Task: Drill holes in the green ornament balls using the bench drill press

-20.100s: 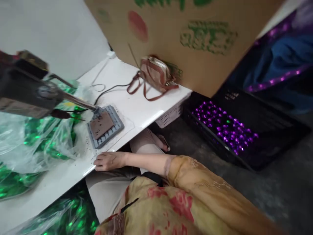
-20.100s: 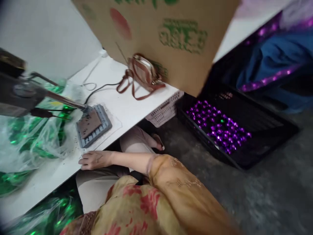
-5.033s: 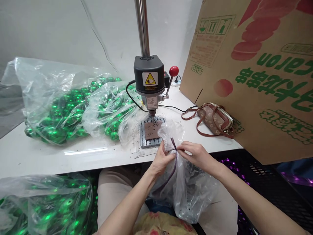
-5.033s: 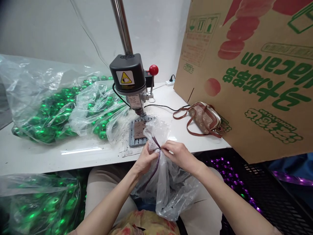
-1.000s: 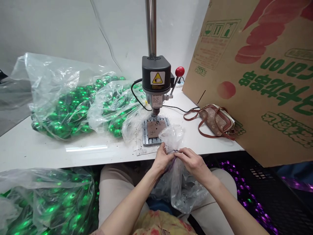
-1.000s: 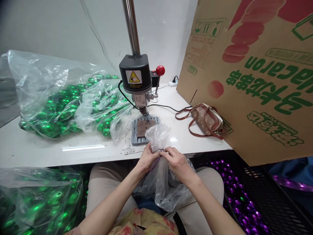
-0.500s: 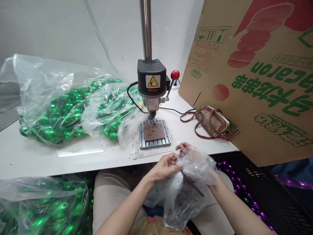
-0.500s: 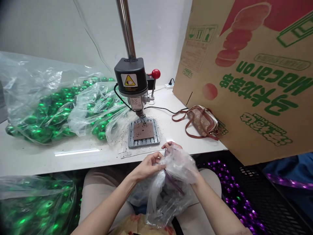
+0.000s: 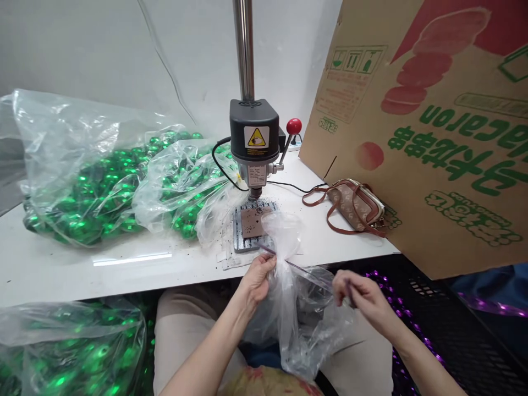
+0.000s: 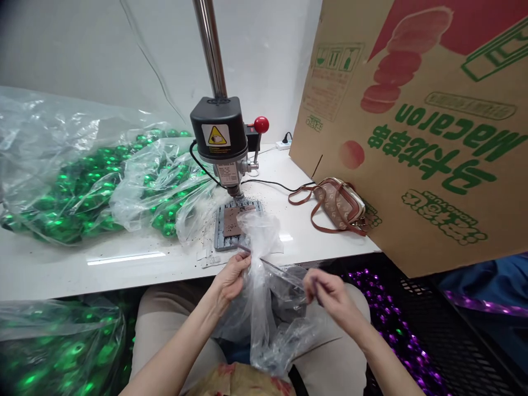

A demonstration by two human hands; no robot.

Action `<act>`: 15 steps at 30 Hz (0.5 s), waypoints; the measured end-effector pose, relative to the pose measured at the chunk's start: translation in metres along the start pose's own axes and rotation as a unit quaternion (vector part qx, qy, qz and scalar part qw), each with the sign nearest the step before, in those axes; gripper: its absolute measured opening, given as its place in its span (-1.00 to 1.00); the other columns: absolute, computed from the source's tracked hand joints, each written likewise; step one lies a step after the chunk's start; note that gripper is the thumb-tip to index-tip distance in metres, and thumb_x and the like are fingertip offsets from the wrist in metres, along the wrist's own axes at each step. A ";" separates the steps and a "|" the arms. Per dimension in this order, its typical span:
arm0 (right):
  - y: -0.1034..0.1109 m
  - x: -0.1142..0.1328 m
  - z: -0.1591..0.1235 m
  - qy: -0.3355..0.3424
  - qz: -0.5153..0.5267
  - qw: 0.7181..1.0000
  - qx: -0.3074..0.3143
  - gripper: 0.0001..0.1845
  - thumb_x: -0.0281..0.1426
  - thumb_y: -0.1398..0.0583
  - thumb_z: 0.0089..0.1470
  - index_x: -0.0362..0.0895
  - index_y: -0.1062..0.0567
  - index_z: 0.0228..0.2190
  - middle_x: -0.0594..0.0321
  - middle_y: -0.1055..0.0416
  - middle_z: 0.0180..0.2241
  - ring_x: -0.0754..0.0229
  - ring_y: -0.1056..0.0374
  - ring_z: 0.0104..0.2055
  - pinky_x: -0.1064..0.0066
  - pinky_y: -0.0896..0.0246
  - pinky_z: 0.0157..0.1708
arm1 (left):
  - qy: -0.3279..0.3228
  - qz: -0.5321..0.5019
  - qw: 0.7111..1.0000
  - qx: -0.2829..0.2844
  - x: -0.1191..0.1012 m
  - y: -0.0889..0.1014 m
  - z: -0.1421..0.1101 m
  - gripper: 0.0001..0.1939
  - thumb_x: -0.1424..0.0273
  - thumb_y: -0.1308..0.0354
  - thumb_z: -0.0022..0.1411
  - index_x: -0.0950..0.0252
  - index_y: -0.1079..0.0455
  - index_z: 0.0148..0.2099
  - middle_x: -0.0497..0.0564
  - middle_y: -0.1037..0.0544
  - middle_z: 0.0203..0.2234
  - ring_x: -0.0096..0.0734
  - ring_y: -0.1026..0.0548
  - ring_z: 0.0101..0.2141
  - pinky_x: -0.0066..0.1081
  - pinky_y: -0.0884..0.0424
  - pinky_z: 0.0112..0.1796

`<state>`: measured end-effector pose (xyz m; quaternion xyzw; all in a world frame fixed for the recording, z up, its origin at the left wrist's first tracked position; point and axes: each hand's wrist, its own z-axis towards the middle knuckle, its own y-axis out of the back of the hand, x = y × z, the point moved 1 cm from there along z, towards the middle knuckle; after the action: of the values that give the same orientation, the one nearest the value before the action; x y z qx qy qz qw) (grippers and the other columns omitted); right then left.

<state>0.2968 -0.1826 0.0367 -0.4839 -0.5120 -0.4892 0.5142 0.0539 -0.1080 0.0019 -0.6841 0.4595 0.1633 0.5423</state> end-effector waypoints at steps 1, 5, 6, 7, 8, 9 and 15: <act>0.012 -0.006 0.003 0.001 0.022 0.999 -0.050 -0.53 -0.04 -0.27 0.06 -0.15 -0.36 -0.57 0.35 -0.26 -0.62 0.37 -0.24 -0.59 0.48 -0.15 -0.55 | -0.002 0.005 1.000 0.022 -0.001 0.001 -0.003 -0.45 0.19 -0.58 -0.28 0.34 -0.48 -0.28 0.00 -0.55 -0.47 -0.43 -0.50 -0.42 -0.44 -0.38 -0.25; 0.059 -0.002 0.019 0.034 0.097 0.967 -0.233 -0.45 0.04 -0.31 -0.06 -0.11 -0.21 -0.57 0.48 -0.07 -0.65 0.39 -0.20 -0.62 0.47 -0.26 -0.58 | 0.014 0.145 0.973 0.179 -0.008 0.002 -0.019 -0.49 0.20 -0.56 -0.20 0.36 -0.53 -0.23 0.06 -0.60 -0.39 -0.33 -0.55 -0.34 -0.42 -0.41 -0.23; 0.069 0.005 0.020 0.049 0.111 0.955 -0.270 -0.44 0.05 -0.33 -0.09 -0.10 -0.22 -0.56 0.47 -0.10 -0.63 0.38 -0.23 -0.59 0.46 -0.32 -0.53 | 0.011 0.179 0.965 0.194 -0.011 0.001 -0.021 -0.49 0.23 -0.57 -0.21 0.35 -0.53 -0.22 0.07 -0.61 -0.36 -0.30 -0.56 -0.30 -0.42 -0.42 -0.21; 0.079 0.015 0.018 0.065 0.121 0.943 -0.302 -0.44 0.07 -0.33 -0.10 -0.09 -0.24 -0.54 0.46 -0.13 -0.61 0.38 -0.26 -0.56 0.45 -0.36 -0.49 | 0.002 0.200 0.961 0.193 -0.014 0.001 -0.023 -0.49 0.25 -0.57 -0.22 0.34 -0.54 -0.21 0.07 -0.62 -0.32 -0.29 -0.56 -0.27 -0.42 -0.43 -0.19; 0.088 0.024 0.015 0.080 0.127 0.933 -0.328 -0.46 0.07 -0.33 -0.11 -0.08 -0.27 -0.52 0.45 -0.15 -0.59 0.38 -0.27 -0.54 0.44 -0.38 -0.47 | -0.009 0.211 0.961 0.180 -0.017 0.002 -0.024 -0.48 0.26 -0.57 -0.23 0.34 -0.54 -0.20 0.08 -0.63 -0.30 -0.27 -0.57 -0.25 -0.42 -0.44 -0.19; 0.096 0.033 0.010 0.090 0.129 0.925 -0.347 -0.48 0.07 -0.32 -0.11 -0.07 -0.29 -0.50 0.44 -0.17 -0.58 0.37 -0.27 -0.53 0.43 -0.38 -0.45 | -0.018 0.215 0.963 0.159 -0.020 0.002 -0.024 -0.49 0.26 -0.57 -0.23 0.34 -0.54 -0.21 0.08 -0.64 -0.31 -0.27 -0.57 -0.27 -0.42 -0.45 -0.22; 0.123 0.029 -0.030 0.016 0.079 0.923 -0.375 -0.52 0.05 -0.35 -0.16 -0.07 -0.39 -0.45 0.44 -0.20 -0.67 0.40 -0.08 -0.68 0.46 -0.12 -0.66 | 0.005 0.191 0.982 0.006 -0.028 0.034 -0.021 -0.69 0.38 -0.47 -0.16 0.31 -0.56 -0.29 0.05 -0.66 -0.41 -0.21 -0.59 -0.33 -0.38 -0.55 -0.31</act>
<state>0.4214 -0.2059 0.0655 -0.6721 -0.2426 -0.6111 0.3405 0.0057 -0.1136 0.0095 -0.5816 0.5851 0.2578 0.5030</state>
